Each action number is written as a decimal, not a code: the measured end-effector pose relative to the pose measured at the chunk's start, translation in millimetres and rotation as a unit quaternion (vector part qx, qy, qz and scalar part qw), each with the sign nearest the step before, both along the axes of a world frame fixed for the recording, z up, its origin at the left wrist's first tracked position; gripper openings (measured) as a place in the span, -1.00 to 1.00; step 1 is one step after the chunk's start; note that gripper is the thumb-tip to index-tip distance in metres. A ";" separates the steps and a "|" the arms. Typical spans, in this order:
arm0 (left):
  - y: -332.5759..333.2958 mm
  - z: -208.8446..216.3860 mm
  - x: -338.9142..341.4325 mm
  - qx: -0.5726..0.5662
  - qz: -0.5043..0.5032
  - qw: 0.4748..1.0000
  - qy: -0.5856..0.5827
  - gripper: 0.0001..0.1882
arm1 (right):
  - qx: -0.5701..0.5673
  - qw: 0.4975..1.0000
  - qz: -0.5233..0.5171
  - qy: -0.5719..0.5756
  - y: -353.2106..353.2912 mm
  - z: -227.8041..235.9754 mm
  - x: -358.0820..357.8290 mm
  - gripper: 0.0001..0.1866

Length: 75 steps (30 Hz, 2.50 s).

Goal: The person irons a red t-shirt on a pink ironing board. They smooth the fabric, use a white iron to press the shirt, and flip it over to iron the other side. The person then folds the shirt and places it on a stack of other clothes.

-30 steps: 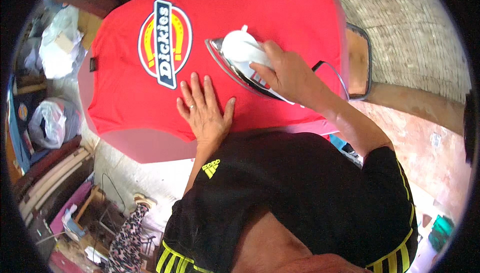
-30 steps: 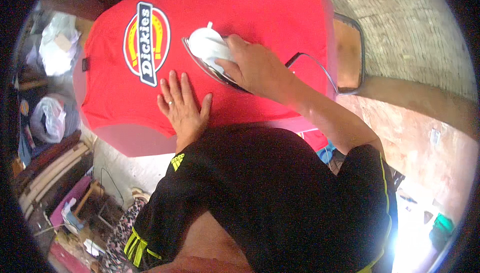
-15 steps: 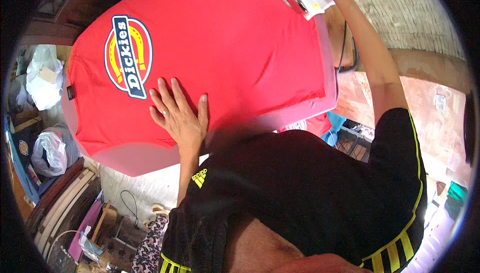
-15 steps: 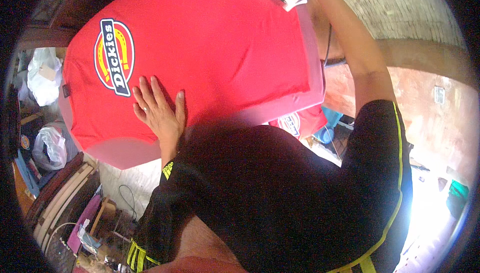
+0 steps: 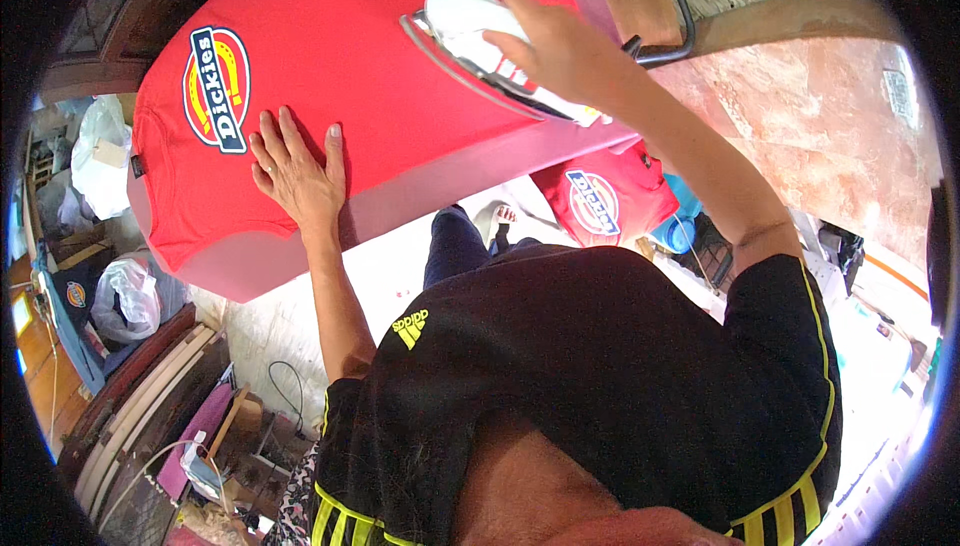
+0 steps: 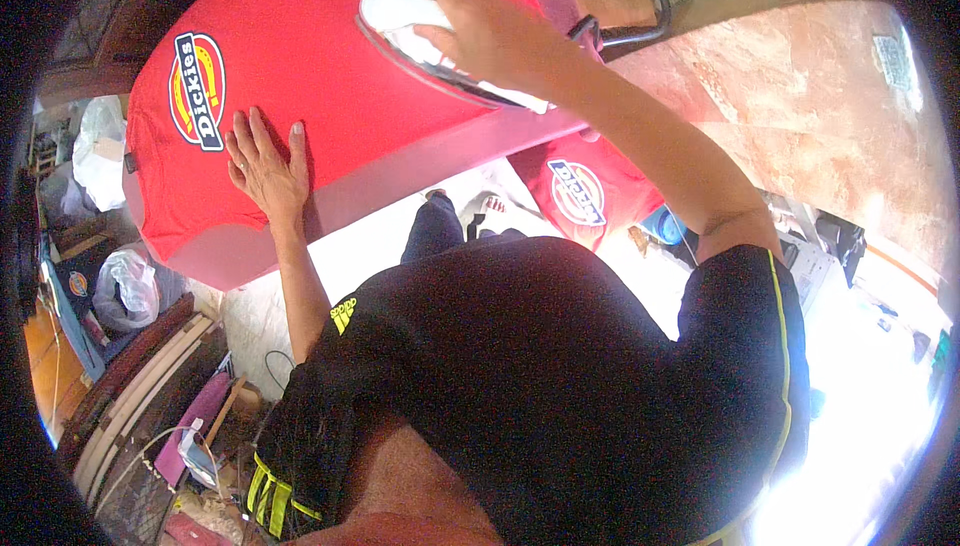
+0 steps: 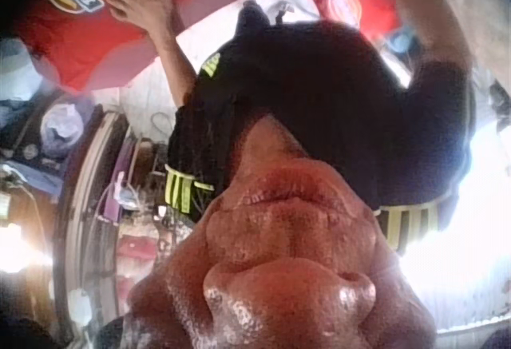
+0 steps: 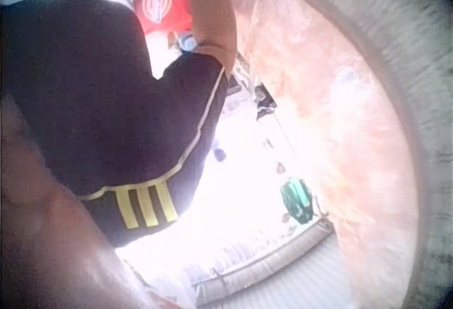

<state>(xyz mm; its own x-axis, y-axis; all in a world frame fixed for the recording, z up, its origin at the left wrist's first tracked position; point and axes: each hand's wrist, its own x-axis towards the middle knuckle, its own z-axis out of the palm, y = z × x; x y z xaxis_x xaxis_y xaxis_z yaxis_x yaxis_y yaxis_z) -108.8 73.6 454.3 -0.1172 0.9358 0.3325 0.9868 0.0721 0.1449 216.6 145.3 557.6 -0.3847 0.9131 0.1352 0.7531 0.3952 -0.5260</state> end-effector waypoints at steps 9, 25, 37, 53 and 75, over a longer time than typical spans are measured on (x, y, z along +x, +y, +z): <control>-0.3 -5.5 -3.6 0.011 -0.008 1.000 0.002 -0.17 | 0.208 0.957 -0.164 -0.119 117.3 -7.4 107.2 -0.49; 2.4 10.9 3.2 -0.040 -0.011 0.999 -0.009 -0.22 | 0.013 1.000 -0.014 0.019 -69.6 10.0 -27.0 -0.62; 105.7 22.5 142.8 0.009 -0.426 0.894 -0.137 -0.59 | 0.003 0.965 -0.256 -0.058 -28.1 11.4 145.5 -0.61; 202.3 23.0 247.1 -0.027 -0.553 0.827 -0.099 -0.72 | 0.433 0.784 -0.111 -0.432 105.0 -71.7 240.7 -0.71; 153.7 52.2 170.2 0.081 -0.393 0.894 -0.200 -0.69 | -0.063 0.955 0.016 0.288 28.5 -110.3 71.6 -0.53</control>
